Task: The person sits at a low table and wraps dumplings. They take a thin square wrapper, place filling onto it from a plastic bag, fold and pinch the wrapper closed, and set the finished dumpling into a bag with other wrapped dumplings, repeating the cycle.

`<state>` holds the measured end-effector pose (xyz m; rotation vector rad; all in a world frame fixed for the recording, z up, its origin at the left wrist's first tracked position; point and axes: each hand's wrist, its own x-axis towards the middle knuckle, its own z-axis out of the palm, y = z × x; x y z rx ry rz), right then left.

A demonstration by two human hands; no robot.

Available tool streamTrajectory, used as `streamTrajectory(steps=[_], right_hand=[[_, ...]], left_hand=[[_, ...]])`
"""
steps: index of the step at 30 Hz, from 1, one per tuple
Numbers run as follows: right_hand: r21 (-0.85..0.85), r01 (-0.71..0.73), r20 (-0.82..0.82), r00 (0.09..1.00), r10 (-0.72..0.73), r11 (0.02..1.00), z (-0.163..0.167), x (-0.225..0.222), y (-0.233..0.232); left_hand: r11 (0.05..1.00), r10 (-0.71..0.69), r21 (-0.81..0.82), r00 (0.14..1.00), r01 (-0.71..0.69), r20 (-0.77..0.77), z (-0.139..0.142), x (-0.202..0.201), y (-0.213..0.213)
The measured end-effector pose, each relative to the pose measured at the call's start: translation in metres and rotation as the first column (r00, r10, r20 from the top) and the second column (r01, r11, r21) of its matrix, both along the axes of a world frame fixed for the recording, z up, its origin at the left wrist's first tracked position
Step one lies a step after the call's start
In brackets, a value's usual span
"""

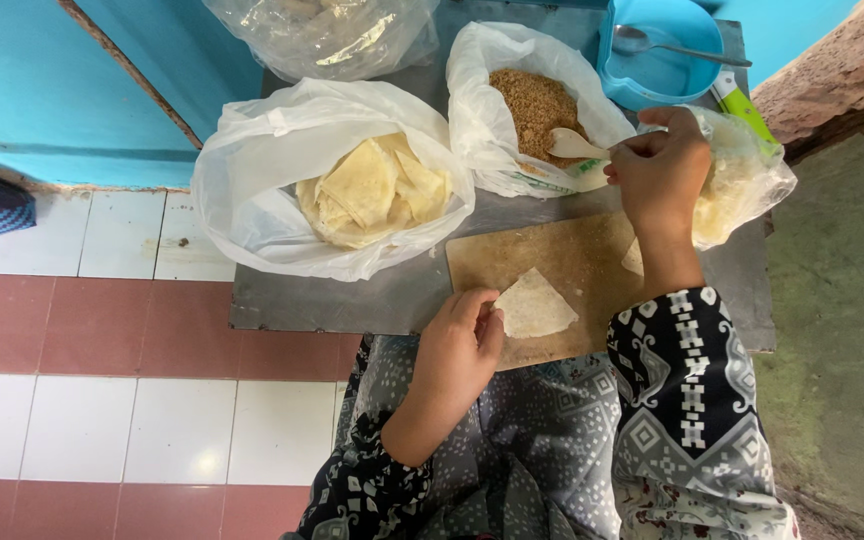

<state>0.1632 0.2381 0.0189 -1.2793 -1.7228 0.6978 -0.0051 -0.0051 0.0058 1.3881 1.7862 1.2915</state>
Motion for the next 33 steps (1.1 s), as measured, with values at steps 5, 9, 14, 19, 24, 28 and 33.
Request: streamTrajectory(steps=[5, 9, 14, 19, 24, 28, 33], right_hand=[[-0.067, -0.003, -0.151, 0.988, -0.007, 0.998, -0.002, 0.003, -0.001], [0.003, 0.013, -0.014, 1.0, -0.013, 1.0, -0.003, -0.008, -0.003], [-0.086, 0.03, -0.188, 0.981, -0.045, 0.996, 0.007, 0.004, -0.006], [-0.172, -0.019, -0.35, 0.936, -0.043, 0.985, 0.023, 0.034, -0.047], [-0.283, -0.103, -0.358, 0.934, -0.005, 0.954, 0.023, 0.055, -0.125], [-0.337, -0.09, -0.282, 0.959, -0.01, 0.937, 0.02, 0.058, -0.165], [-0.133, -0.064, -0.025, 0.998, 0.062, 0.989, 0.026, 0.041, -0.199]], left_hand=[[1.0, 0.007, 0.003, 1.0, -0.007, 0.006, 0.003, 0.002, -0.004], [0.999, 0.0, 0.035, 1.0, 0.001, -0.013, 0.002, 0.002, -0.006], [0.998, 0.028, 0.05, 0.999, -0.027, -0.016, -0.003, 0.003, -0.006], [0.998, 0.029, 0.056, 0.999, -0.027, -0.031, -0.007, 0.002, -0.002], [0.997, 0.049, 0.06, 0.997, -0.045, -0.062, -0.01, 0.004, -0.001], [0.996, 0.065, 0.065, 0.994, -0.059, -0.087, -0.009, 0.006, -0.002], [0.995, 0.078, 0.071, 0.993, -0.072, -0.087, -0.007, 0.007, -0.002]])
